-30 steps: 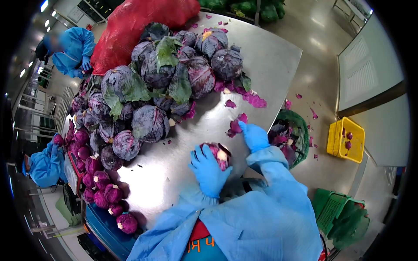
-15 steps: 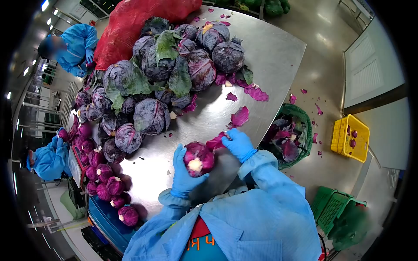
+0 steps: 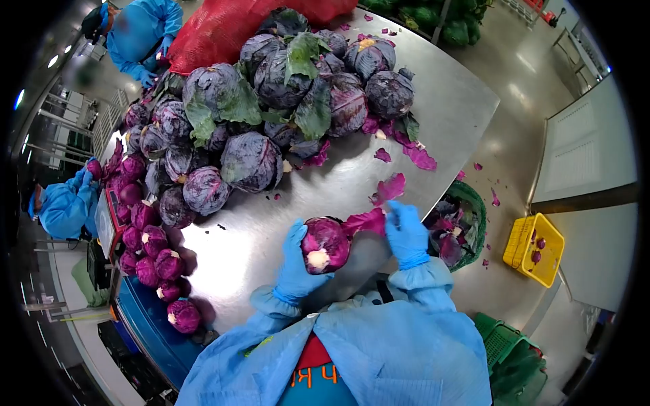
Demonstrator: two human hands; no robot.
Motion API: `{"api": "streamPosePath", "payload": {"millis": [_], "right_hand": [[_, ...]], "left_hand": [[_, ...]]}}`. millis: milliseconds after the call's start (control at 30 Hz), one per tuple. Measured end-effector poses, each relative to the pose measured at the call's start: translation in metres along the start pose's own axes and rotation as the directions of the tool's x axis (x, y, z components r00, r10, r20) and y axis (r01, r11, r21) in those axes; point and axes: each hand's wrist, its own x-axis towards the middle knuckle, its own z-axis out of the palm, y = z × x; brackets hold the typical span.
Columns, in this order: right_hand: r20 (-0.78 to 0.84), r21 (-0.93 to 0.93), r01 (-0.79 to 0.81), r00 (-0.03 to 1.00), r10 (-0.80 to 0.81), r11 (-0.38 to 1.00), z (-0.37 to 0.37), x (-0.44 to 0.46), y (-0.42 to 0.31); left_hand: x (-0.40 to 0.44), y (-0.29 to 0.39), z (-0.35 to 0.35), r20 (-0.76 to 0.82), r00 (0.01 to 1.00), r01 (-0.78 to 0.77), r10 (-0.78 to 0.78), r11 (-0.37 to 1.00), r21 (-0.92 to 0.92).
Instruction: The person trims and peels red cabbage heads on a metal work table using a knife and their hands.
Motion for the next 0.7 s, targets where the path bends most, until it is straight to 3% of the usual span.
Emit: {"api": "streamPosePath", "payload": {"millis": [67,133,167,267,367,500,600,700], "right_hand": [[0.212,0.145,0.089,0.97,-0.118,0.986,-0.002,-0.003,-0.03],[0.526,0.223,-0.237,0.846,0.088,0.946,-0.005,-0.006,-0.067],[0.489,0.194,-0.177,0.87,0.061,0.965,0.009,-0.011,-0.057],[0.544,0.327,-0.344,0.83,0.122,0.88,0.015,-0.005,-0.036],[0.583,0.3,-0.383,0.798,0.149,0.874,0.008,0.001,-0.035],[0.561,0.401,-0.373,0.822,0.097,0.837,0.009,0.002,-0.018],[0.561,0.182,-0.189,0.826,0.056,0.965,-0.001,0.002,-0.023],[0.334,0.222,0.065,0.932,-0.139,0.973,0.006,-0.009,-0.022]], "left_hand": [[0.007,0.023,0.009,0.008,1.0,-0.004,0.003,0.985,0.171],[0.009,0.033,0.023,0.004,1.0,0.002,-0.003,0.961,0.277],[0.011,0.036,0.029,-0.003,1.0,0.012,-0.011,0.947,0.322],[0.015,0.049,0.035,0.028,0.992,0.103,-0.124,0.915,0.39],[0.019,0.062,0.041,0.069,0.966,0.2,-0.249,0.89,0.41],[0.023,0.069,0.048,0.08,0.963,0.188,-0.256,0.857,0.479],[0.023,0.072,0.05,0.078,0.969,0.156,-0.233,0.829,0.538],[0.023,0.073,0.054,0.081,0.973,0.135,-0.214,0.825,0.549]]}}
